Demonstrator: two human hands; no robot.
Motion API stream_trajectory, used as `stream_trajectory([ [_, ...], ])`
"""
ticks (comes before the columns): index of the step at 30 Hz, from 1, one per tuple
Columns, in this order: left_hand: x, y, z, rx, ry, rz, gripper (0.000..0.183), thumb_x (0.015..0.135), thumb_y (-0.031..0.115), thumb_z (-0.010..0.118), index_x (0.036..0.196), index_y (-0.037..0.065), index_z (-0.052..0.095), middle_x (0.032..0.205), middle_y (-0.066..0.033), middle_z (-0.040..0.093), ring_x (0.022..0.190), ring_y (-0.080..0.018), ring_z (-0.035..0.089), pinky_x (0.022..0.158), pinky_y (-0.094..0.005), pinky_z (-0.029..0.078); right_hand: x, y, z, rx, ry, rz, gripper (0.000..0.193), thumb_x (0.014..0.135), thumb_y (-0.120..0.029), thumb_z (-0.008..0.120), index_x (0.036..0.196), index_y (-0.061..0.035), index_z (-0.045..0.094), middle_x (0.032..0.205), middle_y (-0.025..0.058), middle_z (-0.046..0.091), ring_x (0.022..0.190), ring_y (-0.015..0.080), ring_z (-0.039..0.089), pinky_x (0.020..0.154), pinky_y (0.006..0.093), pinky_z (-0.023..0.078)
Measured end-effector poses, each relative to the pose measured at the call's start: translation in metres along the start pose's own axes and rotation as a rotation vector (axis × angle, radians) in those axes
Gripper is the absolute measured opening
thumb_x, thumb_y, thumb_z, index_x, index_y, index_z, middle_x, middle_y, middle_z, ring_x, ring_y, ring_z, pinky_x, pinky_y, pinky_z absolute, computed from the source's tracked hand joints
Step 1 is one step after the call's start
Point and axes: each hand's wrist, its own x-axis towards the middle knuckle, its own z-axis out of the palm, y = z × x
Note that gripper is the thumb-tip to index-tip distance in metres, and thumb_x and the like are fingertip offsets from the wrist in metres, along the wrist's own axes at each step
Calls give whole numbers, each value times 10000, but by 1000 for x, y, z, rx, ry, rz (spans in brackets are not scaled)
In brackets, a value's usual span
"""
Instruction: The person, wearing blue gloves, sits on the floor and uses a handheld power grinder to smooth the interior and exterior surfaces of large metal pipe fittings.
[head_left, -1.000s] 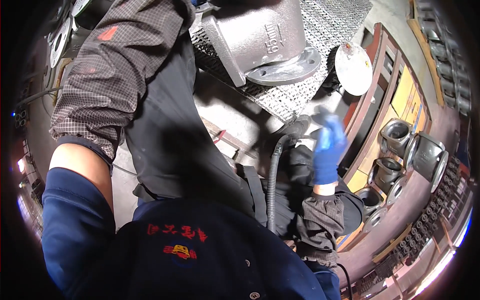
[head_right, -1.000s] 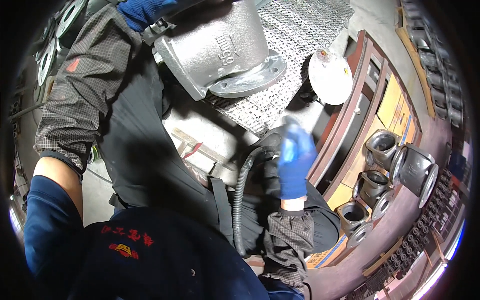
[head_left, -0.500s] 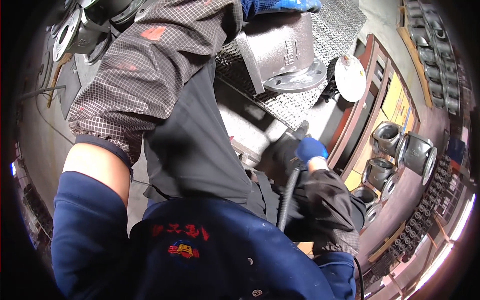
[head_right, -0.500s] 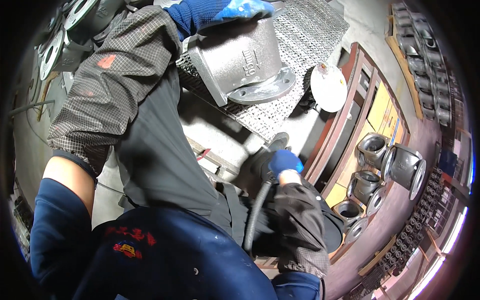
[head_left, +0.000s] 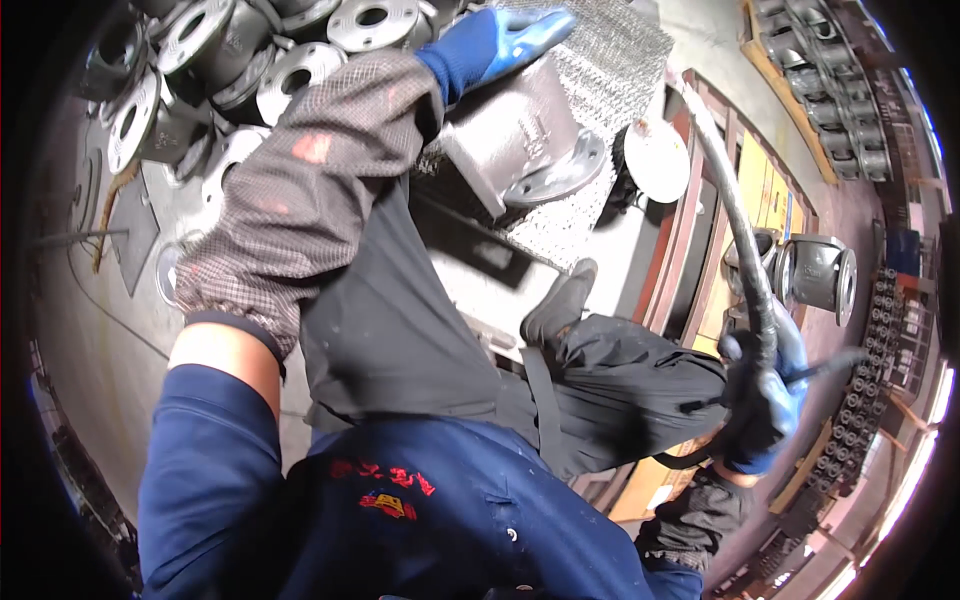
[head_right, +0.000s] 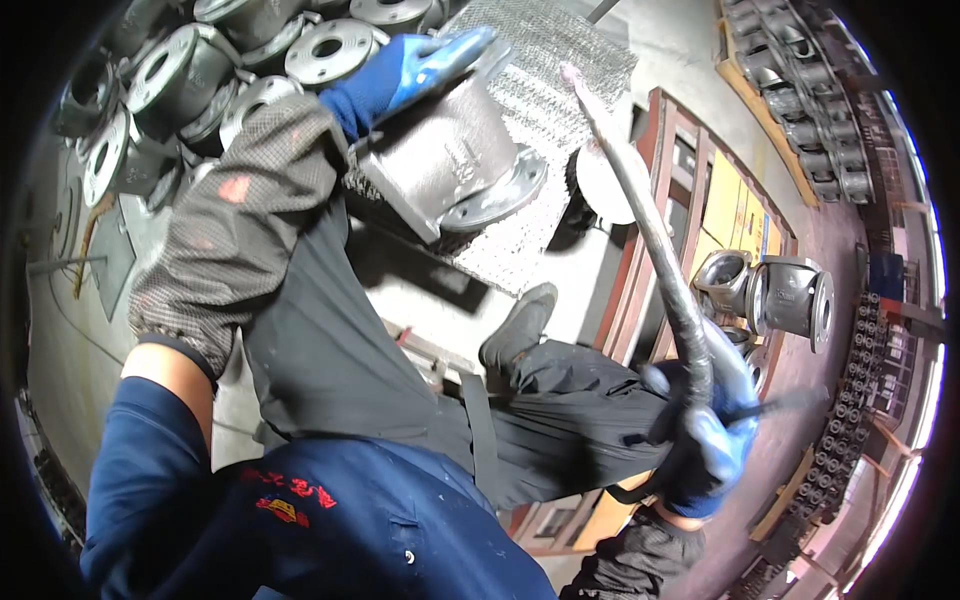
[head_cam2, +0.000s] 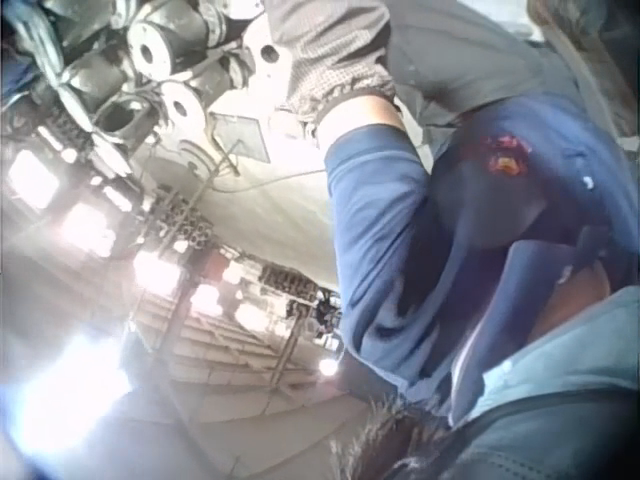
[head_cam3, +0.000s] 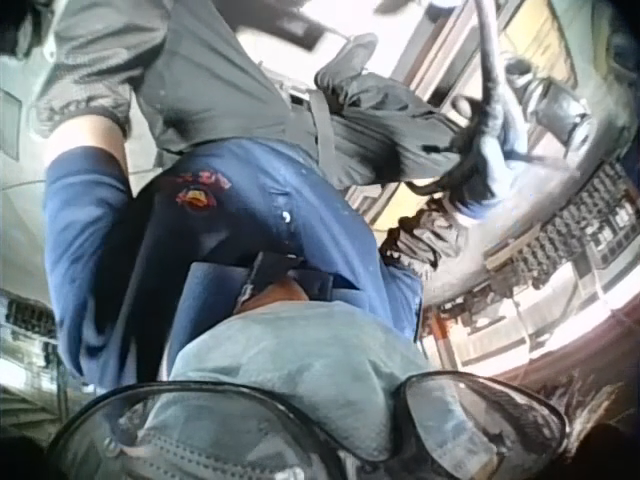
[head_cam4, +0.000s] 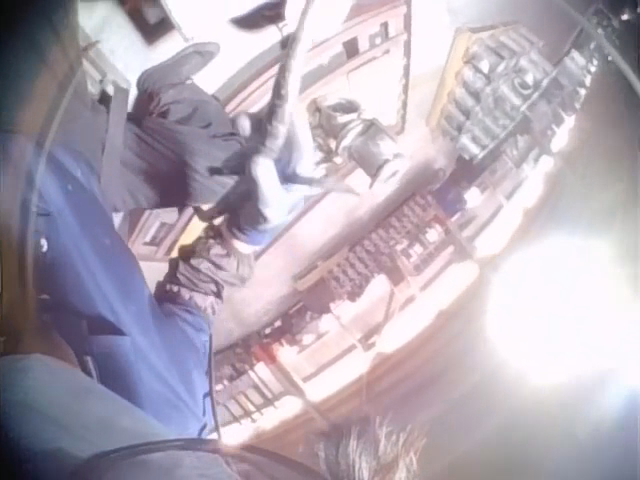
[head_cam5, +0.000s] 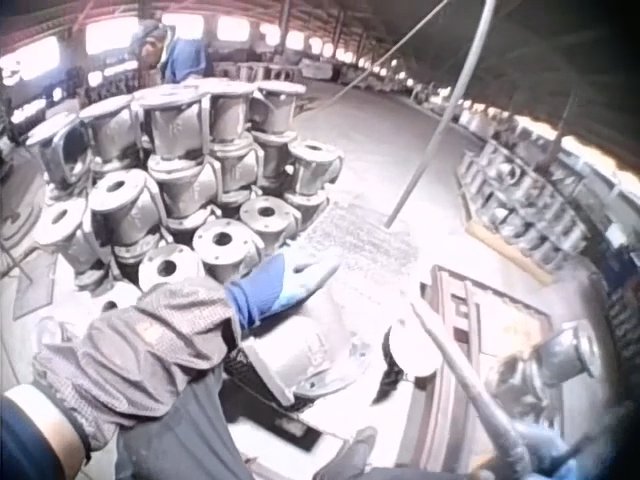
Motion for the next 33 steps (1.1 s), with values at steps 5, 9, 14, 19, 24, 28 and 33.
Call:
stream_trajectory([
  [5,-14,3,-19,-68,24,-241,456,966,415,420,1239,78,562,1155,-154,622,987,-222,626,861,-324,472,44,6,90,265,-176,-16,601,781,-236,575,1297,55,475,992,193,659,629,98,540,575,206,479],
  [9,-10,15,-16,-625,129,-353,750,950,616,292,1451,58,263,1285,-136,548,1222,-178,484,1045,-270,362,84,22,142,408,-341,-98,554,838,-167,530,1322,85,434,1031,204,648,690,128,568,632,246,498],
  [14,-15,12,-23,-508,-53,-383,569,1005,464,335,1300,17,527,1278,-33,565,1079,-132,545,975,-218,399,117,51,141,319,-485,92,441,828,-92,604,1225,84,524,951,157,688,688,148,645,613,247,520],
  [19,-15,45,-7,-523,2,-356,461,1033,324,300,1335,38,499,1243,-94,578,1135,-132,534,1005,-261,394,139,61,169,44,-375,75,488,810,-264,723,1144,65,588,801,43,653,588,97,597,533,253,500],
  [24,-23,30,1,-350,-17,-60,468,1027,329,311,1340,32,494,1235,-97,578,1123,-129,537,997,-257,391,148,57,197,-854,15,-474,378,774,-401,694,902,-45,694,769,165,671,601,293,648,580,387,516],
  [28,-28,26,5,-129,-29,72,473,1023,332,314,1339,29,494,1230,-94,581,1119,-128,538,996,-255,389,146,56,200,-805,-42,-471,309,788,-365,679,813,-58,677,720,160,651,587,298,641,579,421,509],
  [33,-25,66,-3,-586,-103,-106,439,1005,260,360,1359,10,432,1282,-162,546,1211,-206,501,1057,-325,348,140,76,205,1058,-839,309,408,956,-353,499,870,29,615,770,185,670,534,177,620,402,188,471],
])
